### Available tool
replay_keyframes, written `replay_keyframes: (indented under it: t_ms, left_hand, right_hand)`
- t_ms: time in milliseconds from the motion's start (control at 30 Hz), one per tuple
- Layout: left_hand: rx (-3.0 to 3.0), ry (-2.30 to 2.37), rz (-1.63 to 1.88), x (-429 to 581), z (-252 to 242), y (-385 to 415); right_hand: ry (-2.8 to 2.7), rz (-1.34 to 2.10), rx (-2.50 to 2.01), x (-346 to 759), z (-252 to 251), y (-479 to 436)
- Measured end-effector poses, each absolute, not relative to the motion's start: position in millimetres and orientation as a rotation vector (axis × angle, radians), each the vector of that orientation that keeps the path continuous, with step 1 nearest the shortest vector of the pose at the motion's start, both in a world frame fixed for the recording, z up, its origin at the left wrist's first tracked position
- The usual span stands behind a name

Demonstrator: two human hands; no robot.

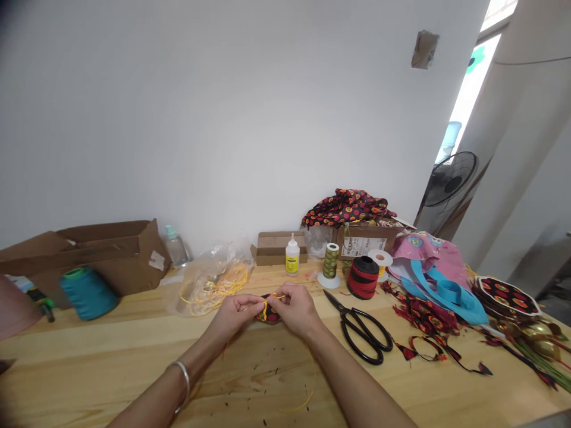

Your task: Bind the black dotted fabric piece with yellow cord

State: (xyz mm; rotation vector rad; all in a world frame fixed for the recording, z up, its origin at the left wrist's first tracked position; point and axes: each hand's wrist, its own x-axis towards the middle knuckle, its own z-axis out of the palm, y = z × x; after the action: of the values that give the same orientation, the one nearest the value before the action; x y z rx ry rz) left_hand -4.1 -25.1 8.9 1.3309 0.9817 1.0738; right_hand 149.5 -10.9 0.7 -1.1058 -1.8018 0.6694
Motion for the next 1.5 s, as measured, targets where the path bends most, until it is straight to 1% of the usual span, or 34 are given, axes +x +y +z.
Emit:
replay_keyframes:
  t_ms: [333, 567, 900, 1000, 1167, 1233, 1367, 1500]
  left_hand:
    - [1.347, 1.059, 1.079, -4.6, 7.0, -25.5]
    - [1.269, 0.981, 1.086, -7.3, 7.6, -24.4]
    - [1.249, 0.964, 1.077, -7.4, 8.6, -24.2]
    - [1.264, 0.991, 1.077, -6.8, 7.2, -23.8]
    - [1.319, 1.016, 1.069, -3.8, 7.3, -23.7]
    - [1.325, 1.032, 1.087, -3.1, 7.1, -23.4]
    - [1.319, 1.056, 1.108, -3.3, 4.9, -22.5]
    - [1.345, 1.096, 1.176, -3.9, 2.2, -21.3]
  right_hand:
    - [-1.816, 0.588, -1.124, 147.6, -3.7, -11.4]
    - [-1.770, 0.739, -1.111, 147.5, -0.6, -10.6]
    - [-1.728, 0.787, -1.095, 147.3, 0.6, -10.8]
    - [-1.738, 0.724, -1.110, 147.4, 1.1, -11.3]
    - [-1.799, 0.493, -1.168, 149.2, 1.4, -10.9]
    - [-1.799, 0.462, -1.191, 150.4, 0.9, -10.2]
    - [-1.762, 0.572, -1.208, 152.2, -1.9, -7.4]
    - [-1.597, 0.863, -1.187, 149.8, -0.2, -7.1]
